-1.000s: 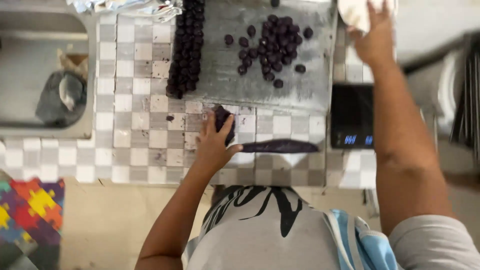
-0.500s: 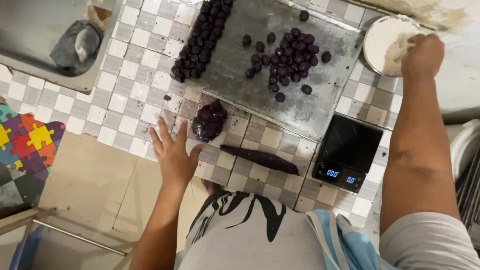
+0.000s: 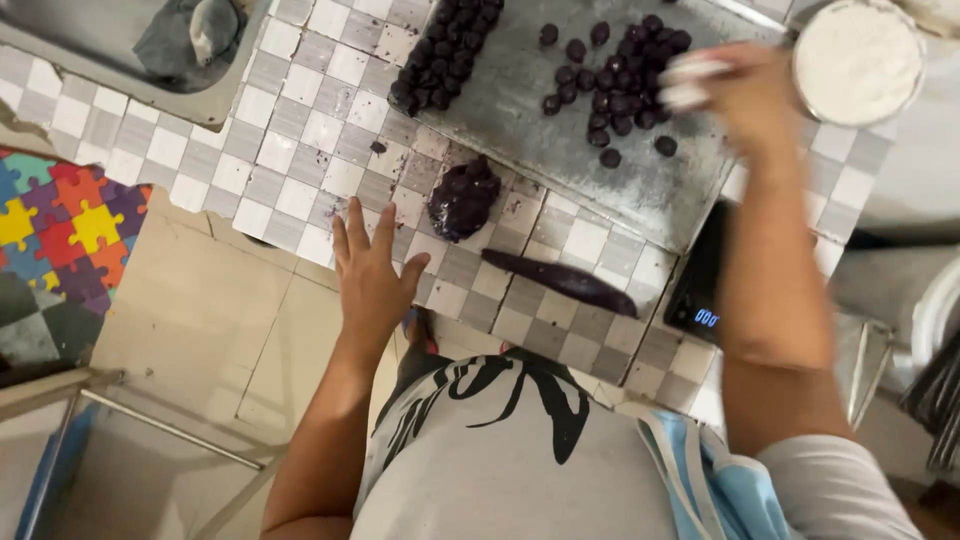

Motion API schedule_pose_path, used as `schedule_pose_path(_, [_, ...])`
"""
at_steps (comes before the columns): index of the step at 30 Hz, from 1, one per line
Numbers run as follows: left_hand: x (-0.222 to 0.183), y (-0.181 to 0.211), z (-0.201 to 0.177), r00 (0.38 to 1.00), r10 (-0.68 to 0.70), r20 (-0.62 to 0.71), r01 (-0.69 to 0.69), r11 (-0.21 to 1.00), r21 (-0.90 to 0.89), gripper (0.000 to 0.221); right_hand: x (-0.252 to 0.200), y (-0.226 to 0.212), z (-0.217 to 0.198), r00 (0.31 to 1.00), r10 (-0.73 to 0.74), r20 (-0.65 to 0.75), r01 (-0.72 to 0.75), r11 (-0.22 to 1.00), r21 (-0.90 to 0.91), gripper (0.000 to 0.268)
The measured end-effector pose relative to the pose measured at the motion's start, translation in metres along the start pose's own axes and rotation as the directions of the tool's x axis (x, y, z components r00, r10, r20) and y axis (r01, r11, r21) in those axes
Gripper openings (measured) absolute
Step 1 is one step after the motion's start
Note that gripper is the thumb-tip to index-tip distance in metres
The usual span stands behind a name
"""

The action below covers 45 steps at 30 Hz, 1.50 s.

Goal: Weighing small portions of purple dough on a digital scale and rolling them into balls by hand.

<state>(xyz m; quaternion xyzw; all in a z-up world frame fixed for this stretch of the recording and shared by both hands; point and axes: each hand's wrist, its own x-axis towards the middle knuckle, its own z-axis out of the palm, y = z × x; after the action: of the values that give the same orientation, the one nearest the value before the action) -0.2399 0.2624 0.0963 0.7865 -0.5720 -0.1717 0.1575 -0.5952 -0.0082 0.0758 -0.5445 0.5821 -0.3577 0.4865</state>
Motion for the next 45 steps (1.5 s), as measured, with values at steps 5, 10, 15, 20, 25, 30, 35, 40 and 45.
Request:
schedule_pose_path(5, [0.002,-0.04,-0.018,0.995,0.098,-0.017,-0.099,0.995,-0.033,0.066,-0.069,-0.033,0.157,0.926,-0.186,0.328,0.273,0.931,-0.242,0.013])
schedule_pose_path(10, [0.008,-0.098,-0.045,0.975,0.22,-0.039,-0.222,0.974,-0.046,0.066,-0.076,-0.039,0.205,0.905,-0.321,0.279,0.42,0.776,-0.47,0.025])
schedule_pose_path(15, [0.017,-0.145,-0.052,0.945,0.323,-0.045,-0.326,0.944,-0.056,0.069,-0.117,-0.08,0.236,0.973,-0.095,0.211,0.206,0.773,-0.6,0.023])
schedule_pose_path(20, [0.031,-0.109,-0.07,0.946,0.29,0.142,-0.272,0.953,-0.137,0.072,-0.124,-0.037,0.227,0.994,-0.057,0.097,0.109,0.704,-0.702,0.021])
schedule_pose_path(25, [0.05,-0.061,-0.032,0.888,0.433,0.152,-0.402,0.894,-0.2,0.073,-0.13,-0.039,0.209,0.991,0.104,0.084,-0.046,0.854,-0.517,0.024])
schedule_pose_path(30, [0.074,-0.001,0.009,0.858,0.464,0.219,-0.426,0.882,-0.201,0.084,-0.121,-0.019,0.172,0.957,0.288,0.019,-0.281,0.915,0.29,0.024])
schedule_pose_path(35, [0.083,0.027,0.051,0.842,0.521,0.141,-0.53,0.847,0.034,0.078,-0.08,0.017,0.041,0.915,0.387,-0.114,-0.364,0.914,0.176,0.036])
schedule_pose_path(40, [0.093,0.011,0.087,0.866,0.481,0.137,-0.494,0.865,0.085,0.05,0.007,0.068,-0.101,0.925,0.115,-0.363,-0.214,0.946,-0.245,0.032])
schedule_pose_path(45, [0.106,0.011,0.096,0.806,0.591,-0.007,-0.577,0.789,0.21,0.036,0.039,0.039,-0.129,0.944,0.239,-0.228,-0.323,0.811,-0.488,0.03])
